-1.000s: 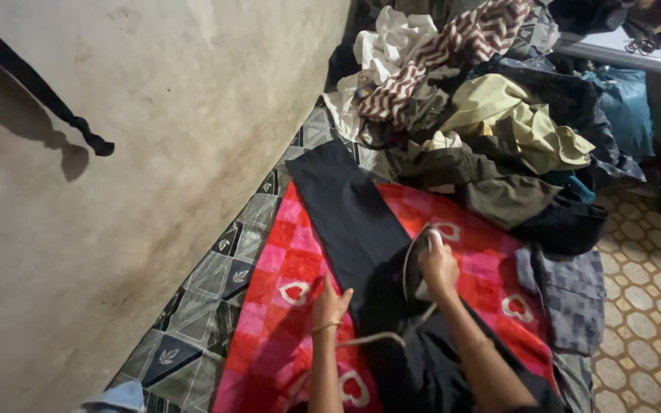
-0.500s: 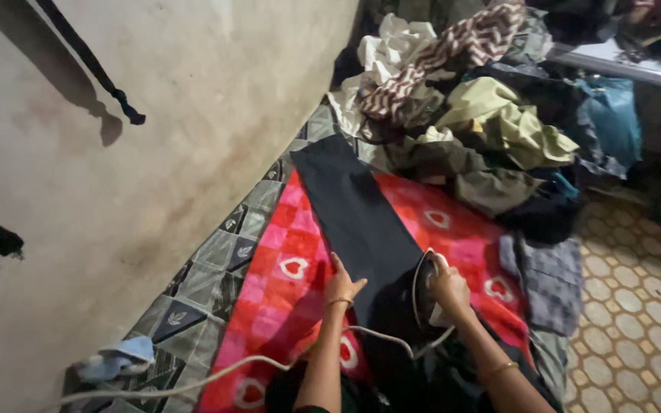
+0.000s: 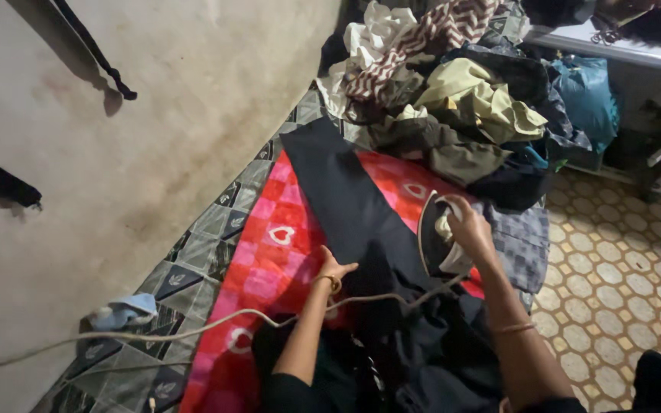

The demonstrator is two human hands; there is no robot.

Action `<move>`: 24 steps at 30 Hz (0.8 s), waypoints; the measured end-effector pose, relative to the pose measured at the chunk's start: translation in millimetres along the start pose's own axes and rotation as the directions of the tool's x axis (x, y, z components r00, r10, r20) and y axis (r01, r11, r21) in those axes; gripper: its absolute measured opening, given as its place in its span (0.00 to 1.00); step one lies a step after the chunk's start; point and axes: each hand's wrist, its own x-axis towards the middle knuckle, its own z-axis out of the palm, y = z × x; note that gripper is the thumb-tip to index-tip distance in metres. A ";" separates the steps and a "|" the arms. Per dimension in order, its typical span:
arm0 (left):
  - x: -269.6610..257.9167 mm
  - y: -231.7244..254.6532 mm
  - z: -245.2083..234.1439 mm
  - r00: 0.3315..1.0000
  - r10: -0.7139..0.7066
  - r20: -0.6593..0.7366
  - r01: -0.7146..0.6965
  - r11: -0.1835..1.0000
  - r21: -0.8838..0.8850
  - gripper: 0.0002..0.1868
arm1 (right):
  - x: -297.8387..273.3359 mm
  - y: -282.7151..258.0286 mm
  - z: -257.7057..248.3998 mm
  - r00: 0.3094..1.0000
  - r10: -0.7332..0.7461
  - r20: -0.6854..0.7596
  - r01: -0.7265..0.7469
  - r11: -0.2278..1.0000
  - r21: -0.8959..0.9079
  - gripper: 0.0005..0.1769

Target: The person irons a black pair of pants on a red patterned cloth laid on a bed, smoothing and folding sections before ironing. After finishing the pants, the person picks up a gray patterned shirt, buttons it, and lays it flat on the cloth.

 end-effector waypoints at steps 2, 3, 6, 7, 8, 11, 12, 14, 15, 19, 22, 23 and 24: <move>-10.2 -8.7 2.1 0.990 -0.073 0.119 0.083 0.993 -0.086 0.73 | -6.5 -15.6 -21.2 0.990 -0.124 -0.071 0.122 0.992 -0.036 0.25; -16.6 -14.9 3.5 0.985 -0.033 0.167 0.045 0.996 -0.072 0.72 | -10.4 -22.3 -31.3 0.977 -0.187 -0.104 0.181 0.982 -0.057 0.25; -28.4 -24.4 2.2 0.970 0.063 0.235 -0.112 0.973 0.201 0.68 | -24.5 -35.3 -53.5 1.000 -0.030 0.010 0.028 0.988 0.150 0.25; -31.1 -26.3 -4.2 0.984 0.006 0.179 -0.093 0.870 0.484 0.68 | -25.5 -36.9 -58.4 1.000 -0.025 0.012 0.024 0.992 0.125 0.25; -33.8 -26.5 -5.2 0.994 -0.030 0.108 -0.057 0.690 0.722 0.69 | -25.3 -37.1 -61.3 1.000 -0.021 0.014 0.020 0.995 0.100 0.25; -37.3 -11.3 12.2 0.898 0.354 -0.261 0.020 0.559 0.829 0.51 | -23.4 -29.7 -65.6 0.999 -0.050 -0.018 0.051 0.995 0.082 0.26; -37.4 -2.6 19.0 0.916 0.372 -0.154 -0.063 0.509 0.858 0.47 | -22.8 -27.3 -66.1 0.997 -0.066 -0.033 0.069 0.994 0.087 0.26; -31.1 21.9 40.9 0.917 0.394 0.064 -0.233 0.398 0.887 0.45 | -21.6 -25.3 -67.0 0.995 -0.088 -0.057 0.092 0.993 0.080 0.27; -29.4 28.8 55.9 0.914 0.398 0.083 -0.252 0.395 0.884 0.50 | -20.6 -25.4 -68.8 0.992 -0.102 -0.069 0.107 0.991 0.075 0.28; -13.7 35.1 91.5 0.927 0.359 0.106 -0.286 0.494 0.821 0.59 | -19.2 -24.5 -77.5 0.999 -0.038 -0.030 0.041 0.995 0.092 0.28; -13.8 31.1 99.1 0.910 0.393 0.133 -0.364 0.602 0.711 0.42 | -13.0 -18.8 -83.9 0.999 -0.030 -0.025 0.033 0.992 0.121 0.28; -16.7 30.7 99.0 0.896 0.418 0.148 -0.402 0.625 0.670 0.35 | -11.7 -15.8 -83.8 1.000 -0.013 -0.016 0.015 0.992 0.124 0.28; -21.6 31.0 99.8 0.880 0.428 0.207 -0.452 0.621 0.641 0.33 | -9.1 -13.2 -83.9 1.000 0.003 -0.007 -0.002 0.992 0.126 0.28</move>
